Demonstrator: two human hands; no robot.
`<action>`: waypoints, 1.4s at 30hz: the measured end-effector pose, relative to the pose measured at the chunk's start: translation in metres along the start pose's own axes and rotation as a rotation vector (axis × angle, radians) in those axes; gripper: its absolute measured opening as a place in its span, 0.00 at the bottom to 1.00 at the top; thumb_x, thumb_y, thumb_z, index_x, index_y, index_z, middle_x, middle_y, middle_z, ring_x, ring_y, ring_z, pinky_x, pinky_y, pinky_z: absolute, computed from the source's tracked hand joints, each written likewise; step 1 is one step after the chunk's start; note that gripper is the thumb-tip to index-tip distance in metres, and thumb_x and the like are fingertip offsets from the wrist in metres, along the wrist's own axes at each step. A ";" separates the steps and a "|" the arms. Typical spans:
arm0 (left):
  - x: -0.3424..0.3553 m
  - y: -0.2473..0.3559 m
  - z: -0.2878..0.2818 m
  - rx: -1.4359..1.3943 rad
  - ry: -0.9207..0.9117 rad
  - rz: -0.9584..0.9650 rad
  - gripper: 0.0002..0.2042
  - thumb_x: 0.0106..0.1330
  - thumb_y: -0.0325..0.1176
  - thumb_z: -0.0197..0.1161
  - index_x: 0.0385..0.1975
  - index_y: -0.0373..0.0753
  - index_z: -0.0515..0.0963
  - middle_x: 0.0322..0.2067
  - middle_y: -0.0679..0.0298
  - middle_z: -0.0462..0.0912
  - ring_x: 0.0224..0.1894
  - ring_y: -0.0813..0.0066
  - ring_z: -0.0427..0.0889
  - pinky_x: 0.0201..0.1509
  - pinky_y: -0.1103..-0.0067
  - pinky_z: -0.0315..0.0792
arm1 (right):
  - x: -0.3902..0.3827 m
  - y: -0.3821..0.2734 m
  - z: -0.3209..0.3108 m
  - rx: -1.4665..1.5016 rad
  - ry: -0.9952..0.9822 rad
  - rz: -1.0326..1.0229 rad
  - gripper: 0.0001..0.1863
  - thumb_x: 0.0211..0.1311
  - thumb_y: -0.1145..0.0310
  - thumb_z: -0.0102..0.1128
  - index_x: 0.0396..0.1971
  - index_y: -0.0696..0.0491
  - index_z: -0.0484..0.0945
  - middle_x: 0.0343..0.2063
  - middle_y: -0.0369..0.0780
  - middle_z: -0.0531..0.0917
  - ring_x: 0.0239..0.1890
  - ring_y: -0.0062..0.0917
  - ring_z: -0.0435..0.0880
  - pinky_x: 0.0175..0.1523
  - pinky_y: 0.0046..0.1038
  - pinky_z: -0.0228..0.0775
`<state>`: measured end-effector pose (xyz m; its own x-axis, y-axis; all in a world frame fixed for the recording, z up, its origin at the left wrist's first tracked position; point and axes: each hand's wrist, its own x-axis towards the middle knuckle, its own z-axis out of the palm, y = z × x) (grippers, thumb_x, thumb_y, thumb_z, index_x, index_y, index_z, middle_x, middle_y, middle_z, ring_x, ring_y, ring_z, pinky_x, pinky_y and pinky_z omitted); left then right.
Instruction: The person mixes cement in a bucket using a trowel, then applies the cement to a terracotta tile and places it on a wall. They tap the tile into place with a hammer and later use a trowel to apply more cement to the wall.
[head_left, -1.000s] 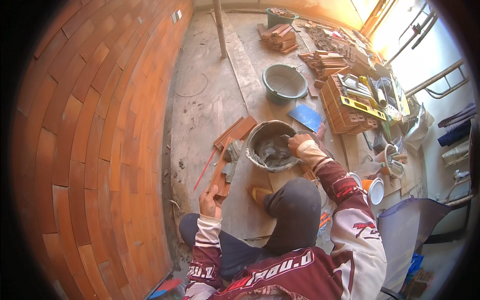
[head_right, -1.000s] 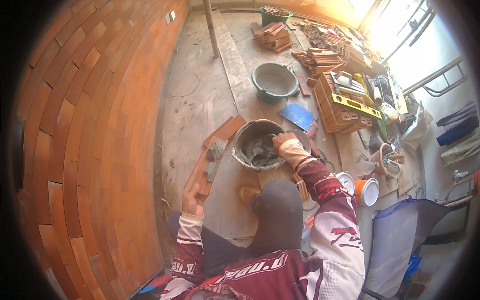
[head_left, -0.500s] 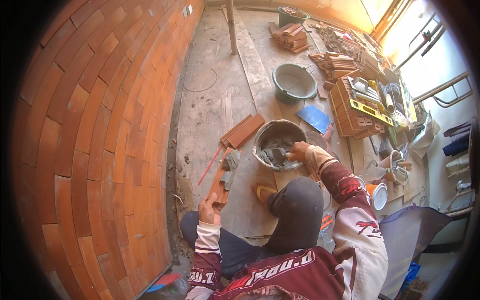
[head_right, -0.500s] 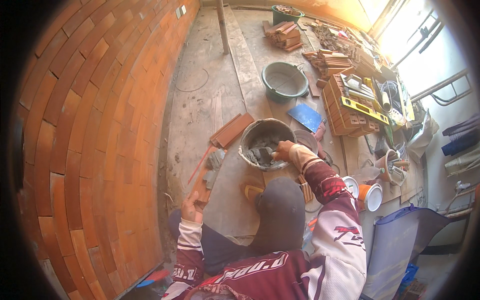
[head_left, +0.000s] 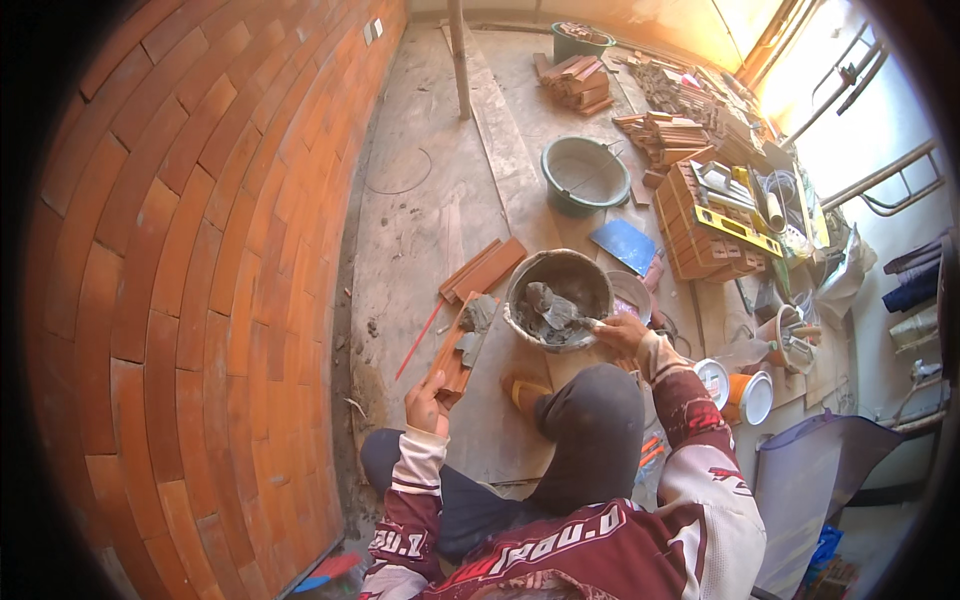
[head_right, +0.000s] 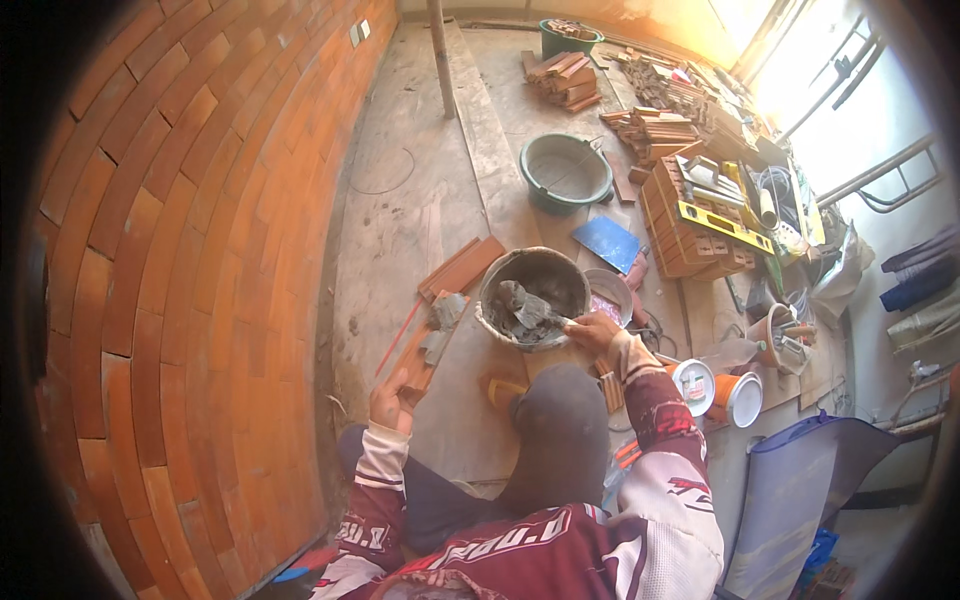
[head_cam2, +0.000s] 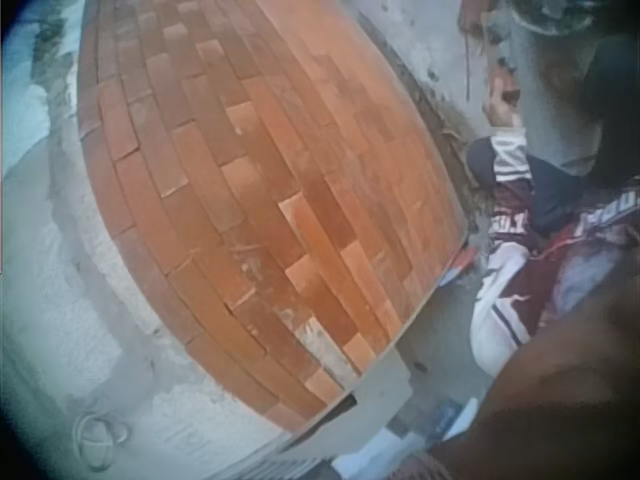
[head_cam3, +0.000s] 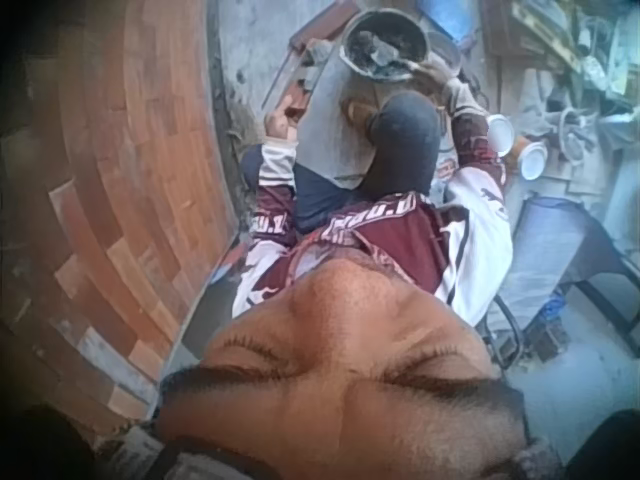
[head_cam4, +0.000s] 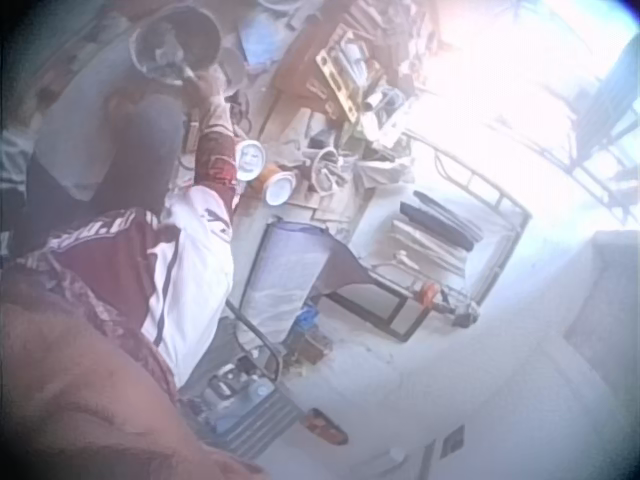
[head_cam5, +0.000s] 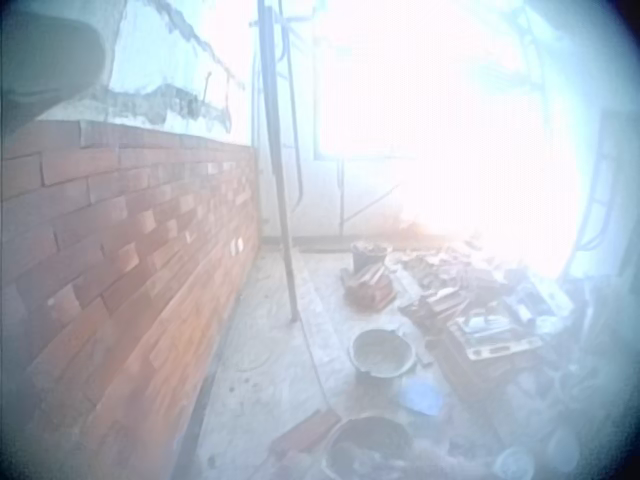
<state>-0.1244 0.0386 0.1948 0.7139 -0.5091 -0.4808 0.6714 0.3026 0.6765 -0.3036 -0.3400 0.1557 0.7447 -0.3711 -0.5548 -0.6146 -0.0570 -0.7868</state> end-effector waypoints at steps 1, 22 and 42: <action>0.005 -0.001 0.005 0.007 -0.008 -0.003 0.18 0.67 0.34 0.61 0.51 0.27 0.74 0.43 0.57 0.81 0.42 0.68 0.83 0.47 0.72 0.79 | -0.008 -0.001 -0.001 0.022 0.026 -0.041 0.19 0.64 0.58 0.60 0.38 0.61 0.84 0.26 0.35 0.82 0.29 0.18 0.79 0.35 0.25 0.71; 0.071 0.031 0.244 -0.128 -0.352 0.052 0.13 0.71 0.33 0.57 0.48 0.31 0.77 0.41 0.60 0.83 0.40 0.72 0.83 0.45 0.75 0.79 | -0.025 -0.091 0.052 -0.234 0.881 -0.920 0.25 0.55 0.72 0.67 0.53 0.58 0.70 0.42 0.49 0.78 0.44 0.41 0.81 0.49 0.35 0.73; 0.103 0.039 0.138 0.334 -0.293 0.383 0.15 0.68 0.27 0.61 0.51 0.28 0.77 0.32 0.65 0.83 0.32 0.78 0.81 0.42 0.78 0.80 | -0.071 -0.097 0.042 -0.500 0.795 -0.883 0.22 0.51 0.72 0.65 0.49 0.51 0.72 0.39 0.46 0.77 0.36 0.45 0.81 0.39 0.38 0.75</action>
<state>-0.0518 -0.1129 0.2485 0.7769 -0.6291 -0.0255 0.2436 0.2630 0.9335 -0.2859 -0.2698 0.2597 0.6945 -0.4672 0.5471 -0.1548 -0.8397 -0.5205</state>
